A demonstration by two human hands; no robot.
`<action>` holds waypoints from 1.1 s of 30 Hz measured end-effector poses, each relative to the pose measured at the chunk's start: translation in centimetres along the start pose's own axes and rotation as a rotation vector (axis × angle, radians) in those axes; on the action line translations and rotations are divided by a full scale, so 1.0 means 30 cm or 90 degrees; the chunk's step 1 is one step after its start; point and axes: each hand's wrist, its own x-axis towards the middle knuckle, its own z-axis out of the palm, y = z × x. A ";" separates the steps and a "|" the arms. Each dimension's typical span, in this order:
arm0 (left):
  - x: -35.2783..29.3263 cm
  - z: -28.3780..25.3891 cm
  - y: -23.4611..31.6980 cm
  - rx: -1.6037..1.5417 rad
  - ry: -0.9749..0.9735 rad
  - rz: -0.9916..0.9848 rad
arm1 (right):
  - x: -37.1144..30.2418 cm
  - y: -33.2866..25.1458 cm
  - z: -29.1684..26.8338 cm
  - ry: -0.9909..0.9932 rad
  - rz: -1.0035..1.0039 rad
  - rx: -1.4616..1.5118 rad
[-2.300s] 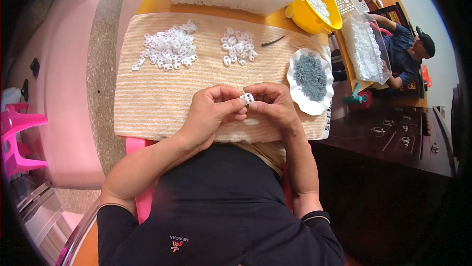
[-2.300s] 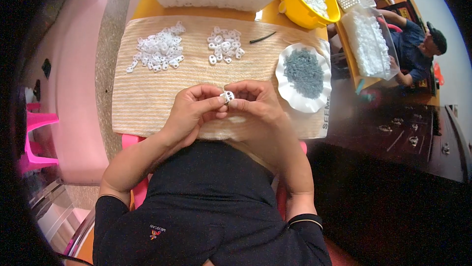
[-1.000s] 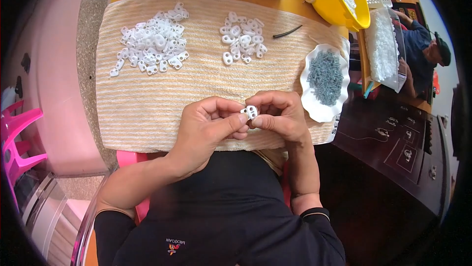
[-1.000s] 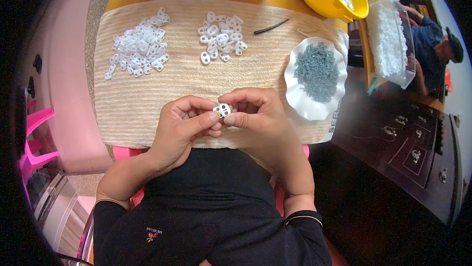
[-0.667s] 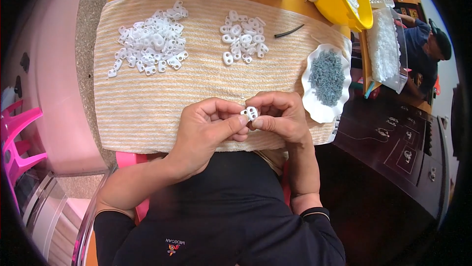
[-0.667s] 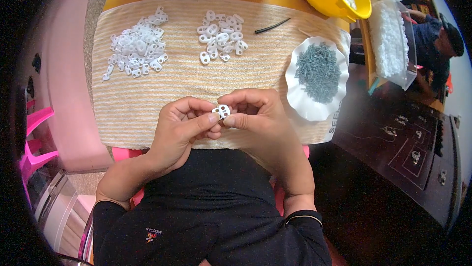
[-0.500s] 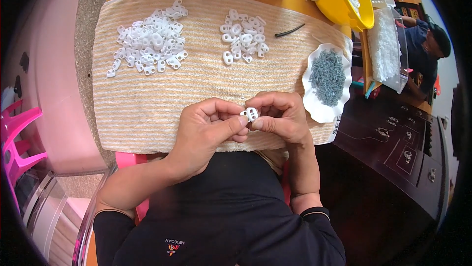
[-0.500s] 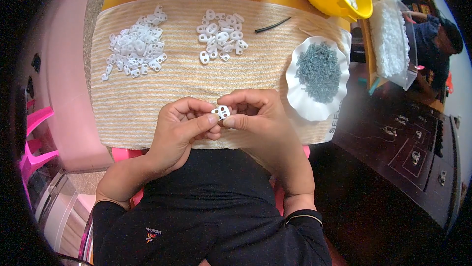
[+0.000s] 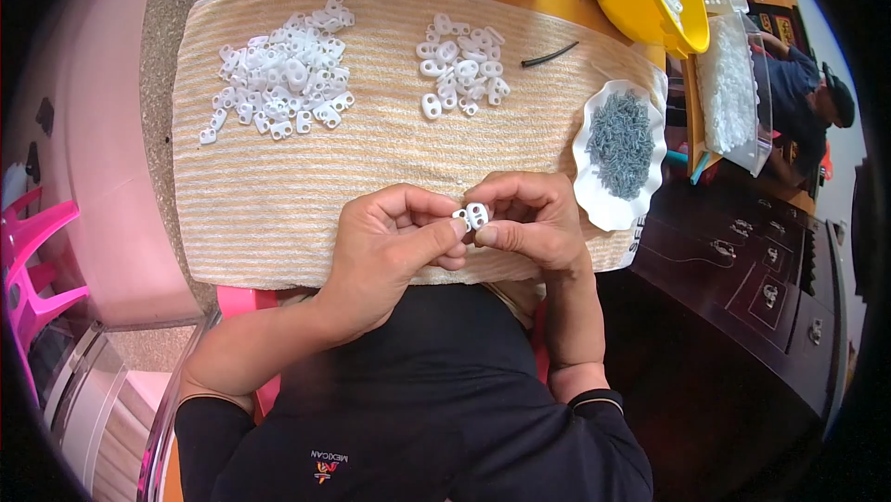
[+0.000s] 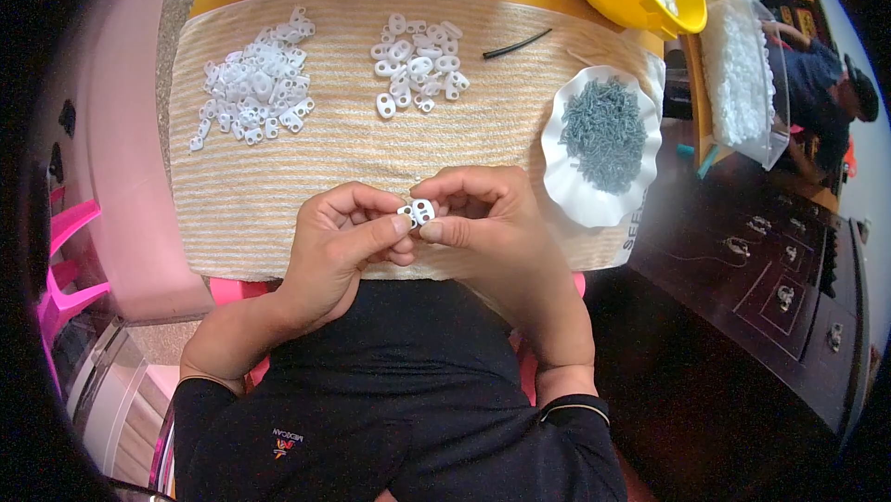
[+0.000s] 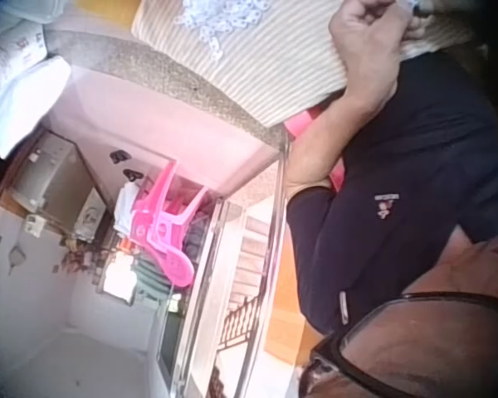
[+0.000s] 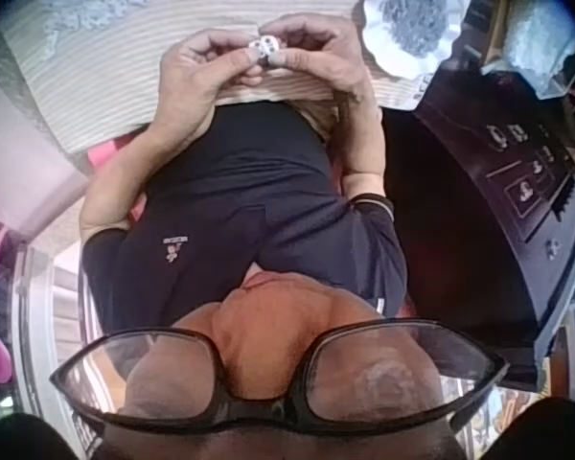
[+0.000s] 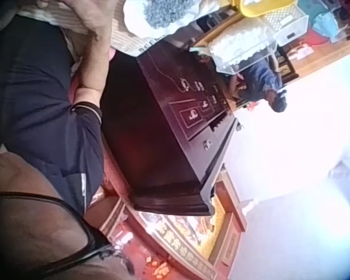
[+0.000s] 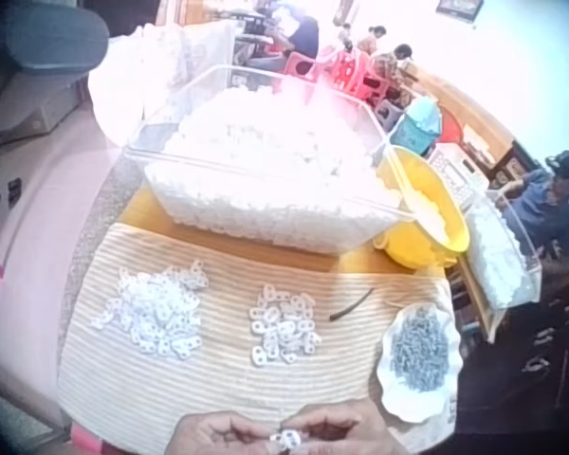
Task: The worker is manually assembling small white plastic components by inserting small black pieces into them.
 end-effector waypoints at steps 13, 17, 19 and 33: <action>-0.003 0.003 0.003 -0.002 0.002 0.003 | 0.001 0.010 -0.011 -0.014 -0.011 -0.015; -0.003 0.002 0.004 0.002 0.000 0.001 | -0.001 0.007 -0.006 -0.011 -0.008 -0.008; -0.002 0.000 0.001 0.005 -0.002 0.003 | -0.001 0.008 -0.006 -0.008 -0.007 -0.006; -0.001 -0.003 -0.007 0.020 -0.018 0.009 | 0.000 0.012 -0.012 -0.020 -0.018 -0.024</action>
